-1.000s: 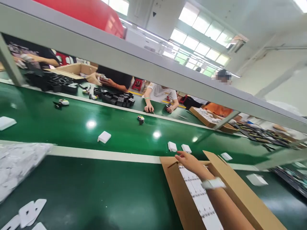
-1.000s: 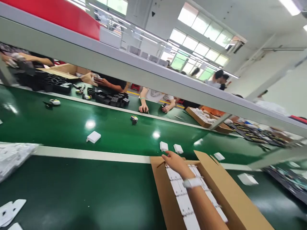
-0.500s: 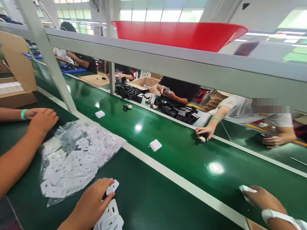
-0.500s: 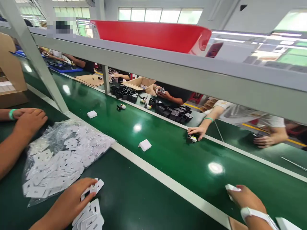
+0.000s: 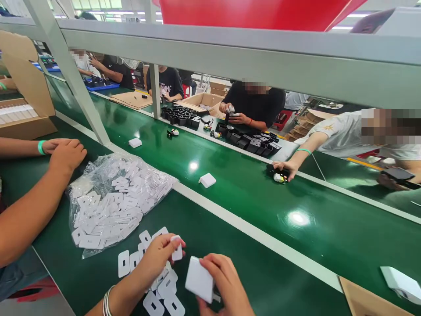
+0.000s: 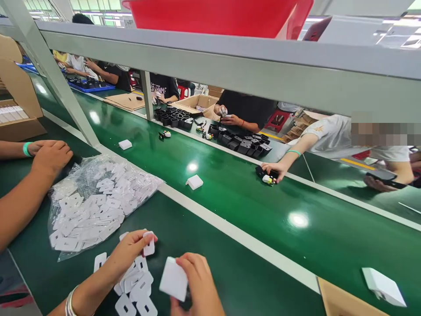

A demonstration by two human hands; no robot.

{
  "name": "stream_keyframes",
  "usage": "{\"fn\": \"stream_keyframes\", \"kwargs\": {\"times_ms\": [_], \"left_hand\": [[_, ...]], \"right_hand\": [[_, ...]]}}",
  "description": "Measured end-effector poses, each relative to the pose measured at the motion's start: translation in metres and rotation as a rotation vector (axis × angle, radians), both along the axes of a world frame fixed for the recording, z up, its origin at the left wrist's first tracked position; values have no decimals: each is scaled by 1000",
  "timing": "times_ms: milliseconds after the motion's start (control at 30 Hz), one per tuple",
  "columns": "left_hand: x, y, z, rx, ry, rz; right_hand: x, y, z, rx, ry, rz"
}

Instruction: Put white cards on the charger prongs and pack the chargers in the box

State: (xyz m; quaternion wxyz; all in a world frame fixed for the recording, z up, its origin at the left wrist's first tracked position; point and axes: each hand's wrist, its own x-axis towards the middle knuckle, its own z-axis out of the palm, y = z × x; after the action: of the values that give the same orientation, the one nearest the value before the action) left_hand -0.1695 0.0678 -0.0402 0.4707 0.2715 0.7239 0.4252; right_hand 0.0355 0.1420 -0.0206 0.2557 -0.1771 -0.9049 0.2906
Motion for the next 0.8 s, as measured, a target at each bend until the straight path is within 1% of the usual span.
{"fn": "stream_keyframes", "kwargs": {"times_ms": [67, 167, 233, 300, 400, 467, 633, 800], "left_hand": [[21, -3, 3, 13, -179, -10], [44, -8, 8, -13, -342, 12], [50, -10, 10, -37, -390, 30], [51, -13, 10, -33, -418, 6], [49, -17, 9, 14, -431, -71], [49, -20, 8, 48, -404, -96], [50, -25, 8, 139, -295, -183], [50, -24, 15, 95, -273, -167]], "right_hand": [[-9, -14, -13, 57, 44, 42], [-13, -27, -24, 34, 7, 26], [-10, -32, -27, 6, -15, -12], [-5, -34, -29, 8, -22, -34], [0, -35, -30, 49, 15, -52], [1, -36, -30, 76, 30, -70], [2, -41, -26, 139, -42, -147], [4, -40, -22, 152, -53, -164]]}}
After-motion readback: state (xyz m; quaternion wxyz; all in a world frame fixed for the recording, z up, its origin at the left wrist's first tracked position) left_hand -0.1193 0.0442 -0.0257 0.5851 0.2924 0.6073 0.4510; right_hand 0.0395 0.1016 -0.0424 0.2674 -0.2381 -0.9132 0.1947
